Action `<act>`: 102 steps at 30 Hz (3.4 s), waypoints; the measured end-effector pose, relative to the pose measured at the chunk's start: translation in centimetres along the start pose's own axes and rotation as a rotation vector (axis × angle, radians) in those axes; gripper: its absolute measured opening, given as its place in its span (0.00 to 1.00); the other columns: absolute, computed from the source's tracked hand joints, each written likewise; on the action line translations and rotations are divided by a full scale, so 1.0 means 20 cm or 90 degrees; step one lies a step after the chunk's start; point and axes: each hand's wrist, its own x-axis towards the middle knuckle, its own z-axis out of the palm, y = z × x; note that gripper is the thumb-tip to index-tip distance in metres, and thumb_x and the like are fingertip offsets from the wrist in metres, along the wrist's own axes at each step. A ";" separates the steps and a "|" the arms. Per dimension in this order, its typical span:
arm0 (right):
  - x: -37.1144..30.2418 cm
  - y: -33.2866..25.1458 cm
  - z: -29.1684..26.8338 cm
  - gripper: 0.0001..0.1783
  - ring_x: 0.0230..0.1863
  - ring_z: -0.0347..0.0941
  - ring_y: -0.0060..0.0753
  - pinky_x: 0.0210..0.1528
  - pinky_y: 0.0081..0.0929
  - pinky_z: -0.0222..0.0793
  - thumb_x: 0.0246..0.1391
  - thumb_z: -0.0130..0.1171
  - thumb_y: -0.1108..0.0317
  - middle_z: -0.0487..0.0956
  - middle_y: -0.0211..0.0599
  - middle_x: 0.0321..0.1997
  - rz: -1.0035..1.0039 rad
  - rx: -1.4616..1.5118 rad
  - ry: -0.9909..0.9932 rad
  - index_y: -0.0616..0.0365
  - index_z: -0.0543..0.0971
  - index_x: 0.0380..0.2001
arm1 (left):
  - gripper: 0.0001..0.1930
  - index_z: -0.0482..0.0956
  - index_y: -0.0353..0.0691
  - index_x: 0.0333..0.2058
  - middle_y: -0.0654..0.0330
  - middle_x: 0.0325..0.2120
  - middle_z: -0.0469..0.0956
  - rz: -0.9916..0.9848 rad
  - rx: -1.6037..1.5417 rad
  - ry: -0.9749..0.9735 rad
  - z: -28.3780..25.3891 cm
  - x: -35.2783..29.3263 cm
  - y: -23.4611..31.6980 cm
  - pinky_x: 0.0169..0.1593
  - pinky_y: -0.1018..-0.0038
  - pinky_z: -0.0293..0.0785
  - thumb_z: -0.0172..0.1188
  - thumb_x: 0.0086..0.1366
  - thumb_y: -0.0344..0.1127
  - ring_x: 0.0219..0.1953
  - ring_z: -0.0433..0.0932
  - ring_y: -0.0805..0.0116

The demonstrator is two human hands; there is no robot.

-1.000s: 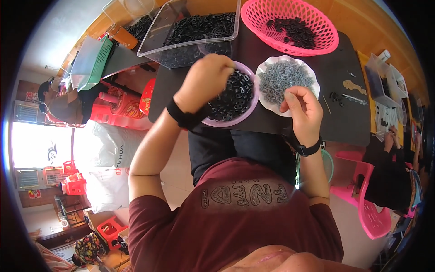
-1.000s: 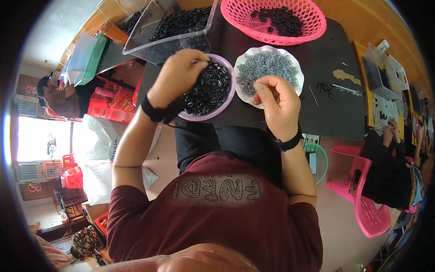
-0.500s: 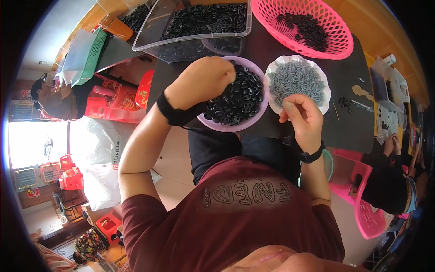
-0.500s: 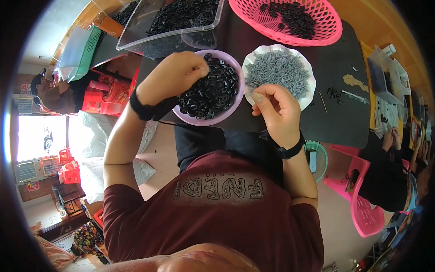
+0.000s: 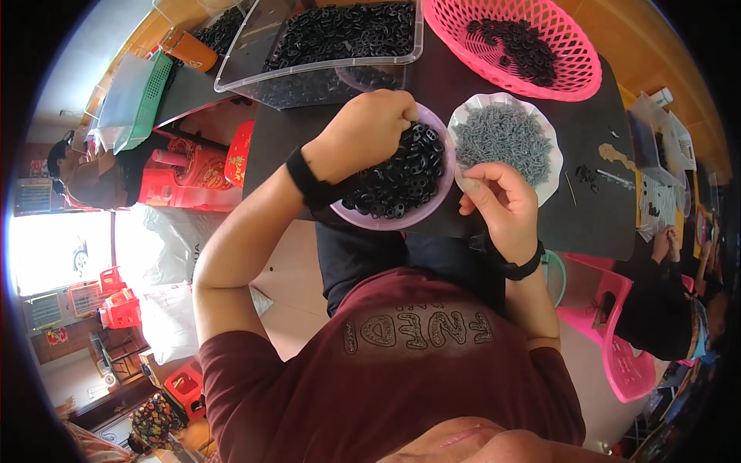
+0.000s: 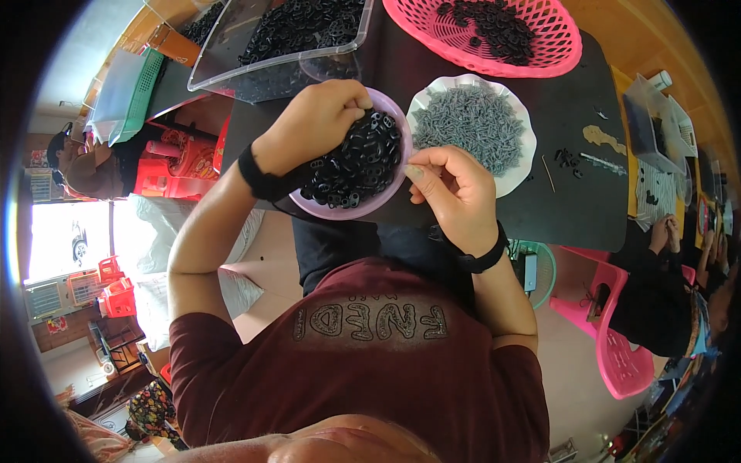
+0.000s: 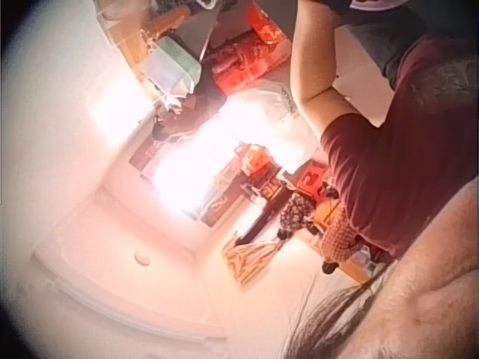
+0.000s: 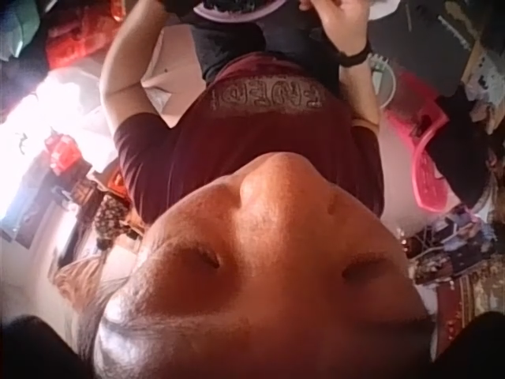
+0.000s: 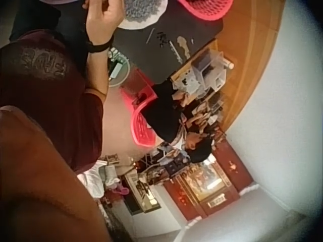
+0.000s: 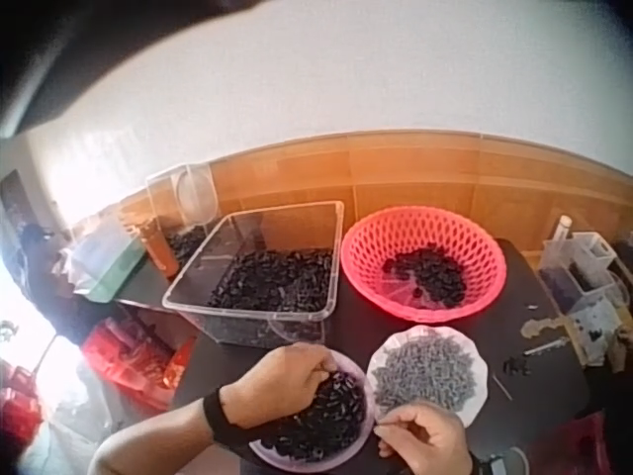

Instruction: The person assembles plastic cord locks by taking plastic pieces and small springs from bowls and inserting the springs into the plastic pieces by hand.

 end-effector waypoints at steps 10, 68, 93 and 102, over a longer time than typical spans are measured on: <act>0.09 -0.04 0.24 0.07 0.27 0.73 0.17 0.29 0.14 0.70 0.58 0.60 0.77 0.77 0.31 0.29 -0.075 0.157 -0.031 0.64 0.76 0.40 | 0.08 0.74 0.35 0.43 0.64 0.24 0.74 -0.349 -1.066 0.086 -0.01 -0.23 0.36 0.25 0.84 0.69 0.53 0.71 0.33 0.25 0.75 0.77; 0.05 0.05 0.38 0.09 0.32 0.78 0.27 0.37 0.21 0.76 0.54 0.61 0.82 0.74 0.42 0.43 -0.253 0.144 0.048 0.65 0.76 0.38 | 0.09 0.78 0.30 0.44 0.60 0.23 0.78 -0.265 -0.819 0.416 0.06 -0.38 0.47 0.22 0.85 0.69 0.57 0.65 0.22 0.19 0.73 0.79; 0.01 0.03 0.30 0.11 0.34 0.76 0.22 0.39 0.19 0.73 0.56 0.60 0.78 0.77 0.36 0.38 0.003 0.249 -0.055 0.66 0.76 0.44 | 0.09 0.78 0.32 0.44 0.62 0.27 0.79 -0.301 -0.803 0.303 0.06 -0.41 0.42 0.23 0.84 0.72 0.58 0.66 0.27 0.25 0.75 0.81; 0.01 0.03 0.22 0.09 0.29 0.75 0.20 0.33 0.16 0.71 0.55 0.63 0.77 0.79 0.31 0.29 0.119 0.055 -0.111 0.64 0.78 0.40 | 0.10 0.78 0.35 0.45 0.62 0.30 0.81 -0.356 -0.577 0.307 -0.06 -0.50 0.17 0.26 0.83 0.73 0.57 0.66 0.27 0.25 0.75 0.81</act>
